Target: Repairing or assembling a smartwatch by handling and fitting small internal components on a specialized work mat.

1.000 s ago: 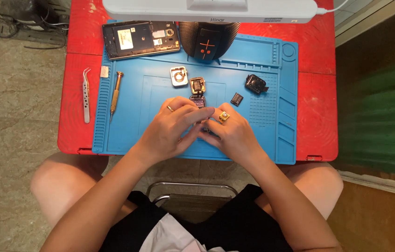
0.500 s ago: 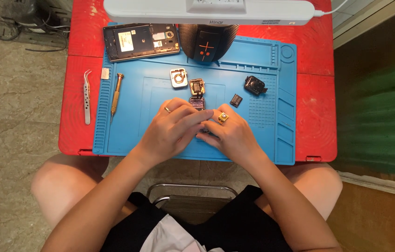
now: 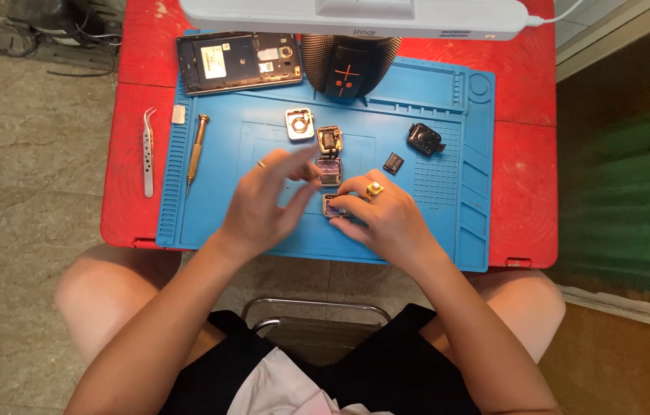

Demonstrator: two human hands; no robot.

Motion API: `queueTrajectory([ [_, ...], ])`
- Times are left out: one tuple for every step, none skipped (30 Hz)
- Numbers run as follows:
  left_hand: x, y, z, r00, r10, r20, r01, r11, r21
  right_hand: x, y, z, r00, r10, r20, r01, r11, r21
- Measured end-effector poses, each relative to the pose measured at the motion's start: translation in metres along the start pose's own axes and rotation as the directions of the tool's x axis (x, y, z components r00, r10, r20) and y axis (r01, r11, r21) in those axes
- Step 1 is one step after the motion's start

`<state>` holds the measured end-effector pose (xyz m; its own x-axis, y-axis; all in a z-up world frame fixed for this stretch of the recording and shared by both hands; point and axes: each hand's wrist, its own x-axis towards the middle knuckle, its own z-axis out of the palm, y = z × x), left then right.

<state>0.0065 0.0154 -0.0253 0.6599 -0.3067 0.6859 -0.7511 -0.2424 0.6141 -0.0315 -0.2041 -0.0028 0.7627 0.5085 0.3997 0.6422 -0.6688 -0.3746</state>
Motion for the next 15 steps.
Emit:
queueTrajectory([
  [0.005, 0.002, -0.008, 1.000, -0.001, -0.002, 0.001, 1.000, 0.004, 0.000, 0.001, 0.000, 1.000, -0.004, 0.000, 0.004, 1.000, 0.003],
  [0.009, 0.004, -0.016, 0.998, -0.041, -0.042, 0.041, 0.999, 0.006, 0.000, 0.002, 0.000, 1.000, 0.005, 0.007, -0.005, 1.000, 0.005],
  [0.013, 0.006, -0.024, 0.993, -0.080, -0.082, 0.081, 0.997, 0.006, -0.001, 0.002, 0.000, 1.000, 0.015, 0.015, -0.015, 1.000, 0.008],
  [0.015, 0.004, -0.028, 0.993, -0.083, -0.084, 0.084, 0.996, 0.009, 0.000, 0.001, 0.000, 1.000, 0.012, 0.017, -0.013, 1.000, 0.011],
  [0.017, 0.003, -0.031, 0.989, -0.097, -0.111, 0.100, 0.995, 0.022, 0.001, 0.000, 0.000, 1.000, 0.016, 0.003, -0.016, 1.000, 0.007],
  [0.018, 0.001, -0.035, 0.984, -0.110, -0.138, 0.116, 0.993, 0.034, 0.003, 0.000, 0.000, 1.000, 0.018, -0.012, -0.018, 1.000, 0.003],
  [0.018, 0.001, -0.036, 0.984, -0.113, -0.141, 0.119, 0.992, 0.036, 0.003, 0.000, 0.002, 1.000, 0.015, -0.009, -0.015, 1.000, 0.005],
  [0.018, 0.000, -0.038, 0.981, -0.127, -0.145, 0.135, 0.990, 0.047, 0.003, 0.001, 0.004, 0.999, 0.023, -0.023, -0.023, 1.000, -0.005],
  [0.017, 0.000, -0.039, 0.979, -0.141, -0.149, 0.151, 0.987, 0.058, 0.003, 0.002, 0.005, 0.999, 0.030, -0.038, -0.030, 0.999, -0.016],
  [0.019, 0.002, -0.041, 0.978, -0.145, -0.150, 0.155, 0.986, 0.059, 0.003, 0.002, 0.006, 0.999, 0.028, -0.034, -0.029, 1.000, -0.013],
  [0.020, 0.003, -0.044, 0.981, -0.150, -0.126, 0.159, 0.985, 0.066, 0.004, 0.002, 0.007, 0.999, 0.033, -0.038, -0.034, 0.999, -0.025],
  [0.023, 0.004, -0.046, 0.983, -0.152, -0.101, 0.160, 0.985, 0.071, 0.004, 0.002, 0.008, 0.998, 0.038, -0.043, -0.040, 0.998, -0.039],
  [0.022, 0.003, -0.045, 0.983, -0.154, -0.101, 0.161, 0.984, 0.071, 0.004, 0.003, 0.009, 0.998, 0.038, -0.041, -0.039, 0.999, -0.038],
  [0.021, 0.001, -0.044, 0.981, -0.173, -0.090, 0.177, 0.984, 0.039, 0.004, 0.003, 0.010, 0.998, 0.037, -0.053, -0.040, 0.998, -0.052],
  [0.020, 0.000, -0.044, 0.978, -0.191, -0.079, 0.192, 0.981, 0.006, 0.004, 0.004, 0.011, 0.997, 0.037, -0.065, -0.041, 0.997, -0.067],
])
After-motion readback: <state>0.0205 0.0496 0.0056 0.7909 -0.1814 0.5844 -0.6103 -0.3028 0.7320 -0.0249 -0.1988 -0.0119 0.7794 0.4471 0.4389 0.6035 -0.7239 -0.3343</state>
